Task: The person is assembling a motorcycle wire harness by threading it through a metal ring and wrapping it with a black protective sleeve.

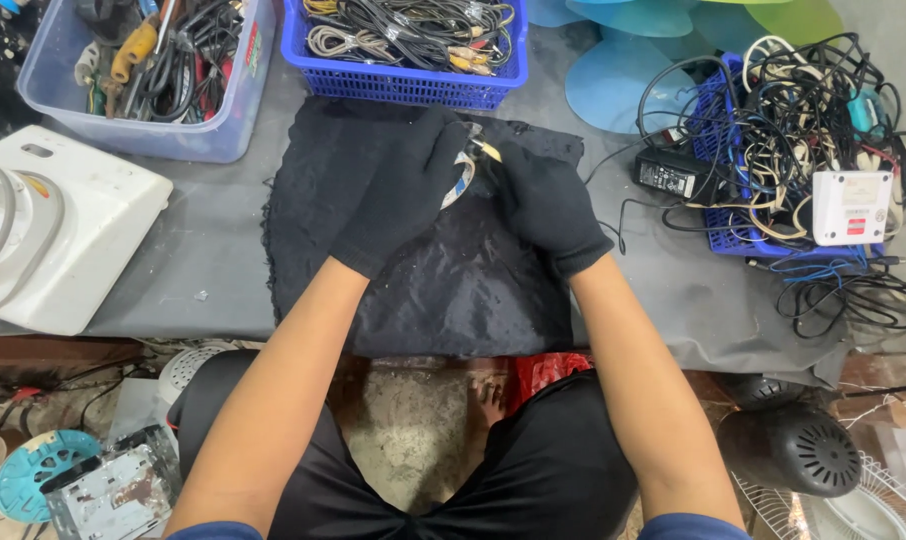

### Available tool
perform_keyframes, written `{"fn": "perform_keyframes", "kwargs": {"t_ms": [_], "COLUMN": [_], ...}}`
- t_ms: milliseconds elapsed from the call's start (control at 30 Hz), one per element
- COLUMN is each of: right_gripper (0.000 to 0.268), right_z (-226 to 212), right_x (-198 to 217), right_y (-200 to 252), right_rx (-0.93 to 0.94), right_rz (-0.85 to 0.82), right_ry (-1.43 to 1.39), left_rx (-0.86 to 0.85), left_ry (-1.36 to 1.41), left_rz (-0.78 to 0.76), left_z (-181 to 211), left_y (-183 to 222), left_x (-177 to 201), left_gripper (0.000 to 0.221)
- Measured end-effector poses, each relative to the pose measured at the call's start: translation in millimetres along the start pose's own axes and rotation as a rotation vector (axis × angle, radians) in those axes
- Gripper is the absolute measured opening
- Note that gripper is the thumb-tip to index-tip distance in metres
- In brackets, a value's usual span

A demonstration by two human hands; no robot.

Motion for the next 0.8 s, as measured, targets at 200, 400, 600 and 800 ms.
{"fn": "perform_keyframes", "kwargs": {"t_ms": [200,400,600,800], "right_gripper": [0.037,0.027,0.026,0.041], "right_z": [29.7,-6.1,21.5,79.9], "right_x": [-21.0,26.5,61.7,-11.5], "right_y": [4.8,6.9,16.3,27.2], "right_rx": [-0.178,0.113,-0.106,-0.422], "right_rz": [-0.186,-0.013,0.359,-0.038], "right_ry": [-0.211,-0.228,-0.301,-0.015], "left_rx": [-0.227,0.117,0.021,0.059], "left_ry": [-0.193,0.171,0.097,0.101], "left_rz": [0.000,0.038,0.027,0.031], "left_z": [8.2,-3.5,0.3,-6.3], "left_y": [1.5,2.6,0.3,-1.8], "left_x": [-5.7,8.5,8.1,2.6], "left_gripper": [0.023,0.020,0.015,0.014]}}
Point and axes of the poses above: each hand's wrist, its own y-axis away from the middle knuckle, its own x-axis out of the back of the hand, z = x × y, the point moved 10 cm from there along -y, towards the middle knuckle, and after that the axes turned 8 degrees about -y, right-handed, at the moved point
